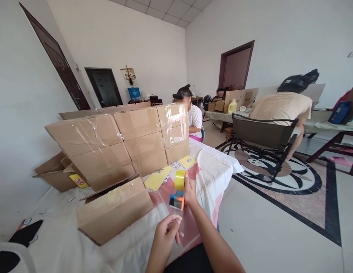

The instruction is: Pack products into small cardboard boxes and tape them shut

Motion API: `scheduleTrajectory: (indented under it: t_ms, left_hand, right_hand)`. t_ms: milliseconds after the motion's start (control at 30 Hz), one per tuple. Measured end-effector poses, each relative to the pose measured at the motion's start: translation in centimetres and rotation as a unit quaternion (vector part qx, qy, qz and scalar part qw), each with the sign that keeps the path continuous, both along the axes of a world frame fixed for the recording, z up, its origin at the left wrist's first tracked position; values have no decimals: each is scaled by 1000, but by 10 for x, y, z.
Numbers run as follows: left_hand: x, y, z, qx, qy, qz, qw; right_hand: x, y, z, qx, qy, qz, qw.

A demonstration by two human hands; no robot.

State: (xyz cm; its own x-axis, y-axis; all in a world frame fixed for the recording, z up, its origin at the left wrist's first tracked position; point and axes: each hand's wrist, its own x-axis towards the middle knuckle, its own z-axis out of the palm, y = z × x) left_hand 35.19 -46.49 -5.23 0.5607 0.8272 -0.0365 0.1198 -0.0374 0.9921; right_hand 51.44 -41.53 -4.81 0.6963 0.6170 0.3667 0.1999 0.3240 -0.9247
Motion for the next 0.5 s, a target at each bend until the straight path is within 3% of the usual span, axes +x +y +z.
scheduleTrajectory:
  t_ms: [100, 267, 367, 500]
  left_hand:
    - [-7, -4, 3, -9, -4, -2, 1000]
    - [-21, -2, 6, -19, -15, -32, 999]
    - [-21, -6, -7, -28, -31, -40, 998]
    - [-14, -14, -34, -48, -17, -59, 997]
  right_hand:
    - [11, 2, 11, 11, 44, 37, 998]
    - [23, -12, 19, -16, -55, 96, 994]
    - [24, -19, 16, -4, -61, 111, 992]
    - [19, -23, 12, 10, 3, 144, 989]
